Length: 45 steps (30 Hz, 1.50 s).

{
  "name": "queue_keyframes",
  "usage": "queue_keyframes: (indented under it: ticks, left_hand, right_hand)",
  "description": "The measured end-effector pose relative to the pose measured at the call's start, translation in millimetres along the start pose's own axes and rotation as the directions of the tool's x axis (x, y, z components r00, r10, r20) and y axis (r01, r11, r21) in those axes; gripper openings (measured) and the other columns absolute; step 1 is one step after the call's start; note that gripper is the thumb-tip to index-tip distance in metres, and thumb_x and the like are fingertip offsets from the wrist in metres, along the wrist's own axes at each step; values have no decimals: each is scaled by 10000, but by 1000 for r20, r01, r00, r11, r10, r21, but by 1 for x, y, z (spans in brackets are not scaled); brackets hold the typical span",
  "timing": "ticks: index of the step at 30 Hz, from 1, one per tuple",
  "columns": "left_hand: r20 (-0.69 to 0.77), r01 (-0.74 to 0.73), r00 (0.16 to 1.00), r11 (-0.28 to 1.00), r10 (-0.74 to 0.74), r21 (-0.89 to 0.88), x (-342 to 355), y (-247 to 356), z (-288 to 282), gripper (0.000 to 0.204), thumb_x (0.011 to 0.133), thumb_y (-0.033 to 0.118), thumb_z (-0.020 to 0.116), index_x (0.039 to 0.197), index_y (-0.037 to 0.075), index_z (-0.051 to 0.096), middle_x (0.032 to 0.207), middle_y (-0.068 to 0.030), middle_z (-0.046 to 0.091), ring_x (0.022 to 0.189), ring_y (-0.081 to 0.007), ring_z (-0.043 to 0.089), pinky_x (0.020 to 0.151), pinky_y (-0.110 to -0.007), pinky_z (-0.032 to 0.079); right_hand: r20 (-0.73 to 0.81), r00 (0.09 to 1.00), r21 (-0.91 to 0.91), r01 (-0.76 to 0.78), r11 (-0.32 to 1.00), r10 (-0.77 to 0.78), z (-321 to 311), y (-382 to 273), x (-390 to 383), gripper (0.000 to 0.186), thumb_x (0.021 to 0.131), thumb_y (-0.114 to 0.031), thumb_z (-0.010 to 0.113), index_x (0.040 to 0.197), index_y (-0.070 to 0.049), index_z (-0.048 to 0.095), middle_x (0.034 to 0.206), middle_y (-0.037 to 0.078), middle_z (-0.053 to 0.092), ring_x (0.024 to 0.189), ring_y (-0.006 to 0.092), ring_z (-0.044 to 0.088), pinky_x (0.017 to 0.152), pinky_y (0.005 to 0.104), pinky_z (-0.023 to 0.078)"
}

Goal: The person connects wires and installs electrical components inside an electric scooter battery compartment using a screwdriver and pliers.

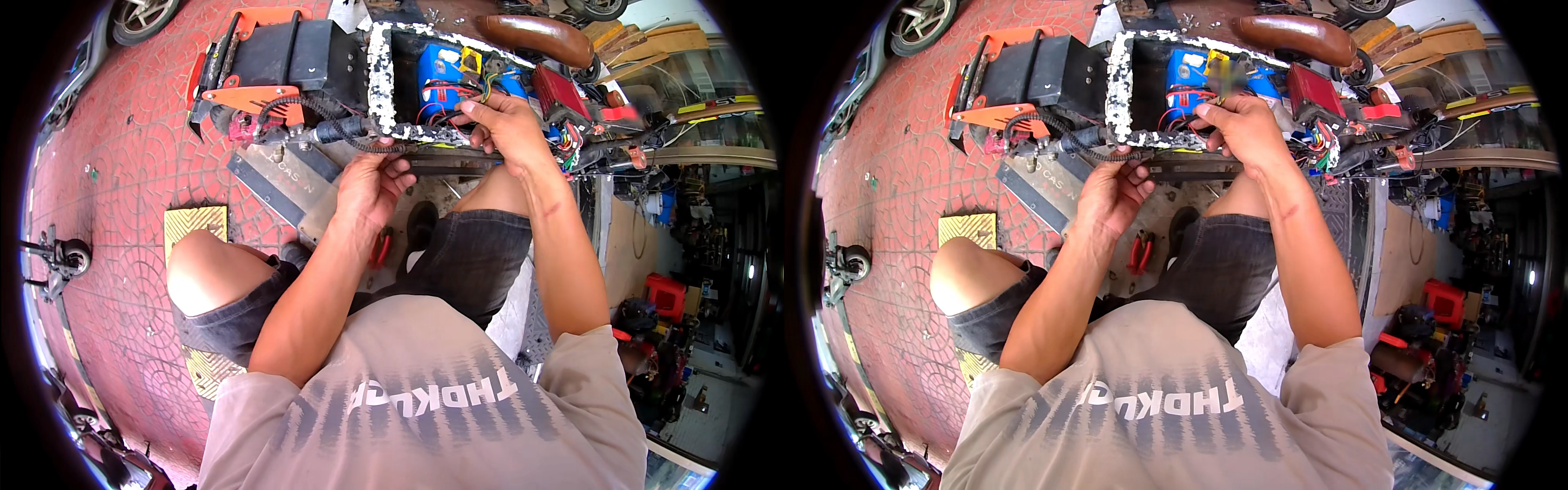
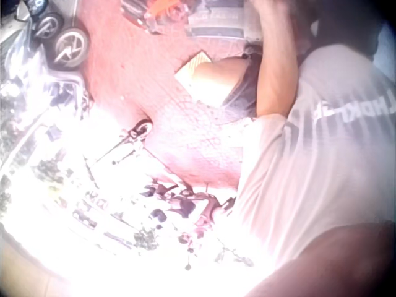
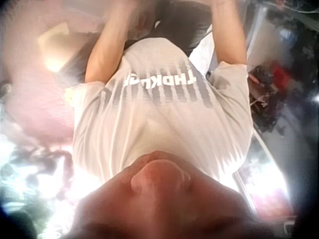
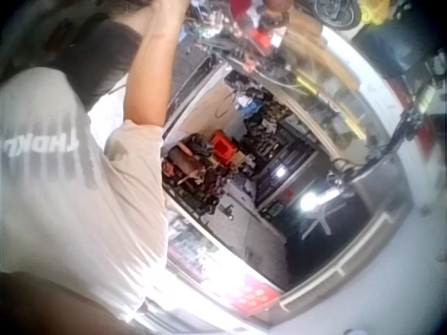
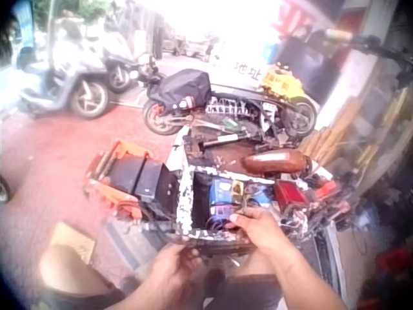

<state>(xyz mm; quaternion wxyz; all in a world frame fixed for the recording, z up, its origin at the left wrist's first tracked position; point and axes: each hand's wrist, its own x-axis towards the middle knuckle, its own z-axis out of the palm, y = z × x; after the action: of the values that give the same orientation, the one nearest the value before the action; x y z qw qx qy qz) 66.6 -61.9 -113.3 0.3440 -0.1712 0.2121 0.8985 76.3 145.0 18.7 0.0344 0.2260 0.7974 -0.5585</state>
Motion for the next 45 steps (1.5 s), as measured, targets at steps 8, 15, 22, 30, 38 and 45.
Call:
queue_keyframes:
  ticks: [8,15,22,30,38,45]
  left_hand:
    - [-20,-76,997,997,76,-19,-1,-7,-2,121,1032,119,578,1130,59,617,993,-84,708,740,-171,688,664,-446,643]
    - [-47,-119,992,993,120,17,5,-6,-3,125,999,104,585,1105,56,630,970,-91,693,719,-161,666,647,-423,644]
    - [-221,-65,975,989,34,-132,-4,-3,15,133,977,76,551,1062,58,652,810,-39,598,623,-132,569,544,-333,555]
    - [-217,42,973,986,-77,-159,8,9,9,119,991,113,533,959,68,639,781,-30,608,638,-141,588,586,-340,536]
    - [-141,112,980,977,-138,-179,6,7,9,164,995,156,543,954,69,676,883,-62,693,802,-221,649,783,-426,560]
    - [-213,-18,976,954,-49,-301,-4,-1,16,179,1019,135,522,962,25,650,871,-69,677,799,-186,623,771,-377,555]
  right_hand:
    - [55,998,-112,-6,994,13,4,-11,2,251,1000,-239,703,1108,-16,739,978,91,781,619,66,599,537,218,436]
    - [6,996,-35,85,996,-85,9,-1,-3,224,997,-225,689,1033,-9,739,892,50,745,647,77,610,562,235,463]
    - [-336,898,-95,267,959,-284,60,38,-68,122,969,-83,696,1017,26,725,837,9,674,754,79,607,675,275,507]
    - [189,869,-723,438,534,-457,112,39,-95,710,851,-23,675,1527,-87,465,1116,182,684,900,385,709,774,494,565]
    - [260,940,-920,310,238,-219,118,15,-91,861,814,-123,712,1586,-73,333,1140,213,702,947,437,707,805,536,575]
    - [224,953,-933,271,238,-205,117,9,-93,816,813,-121,705,1556,-53,376,1115,186,738,945,415,723,799,528,577]
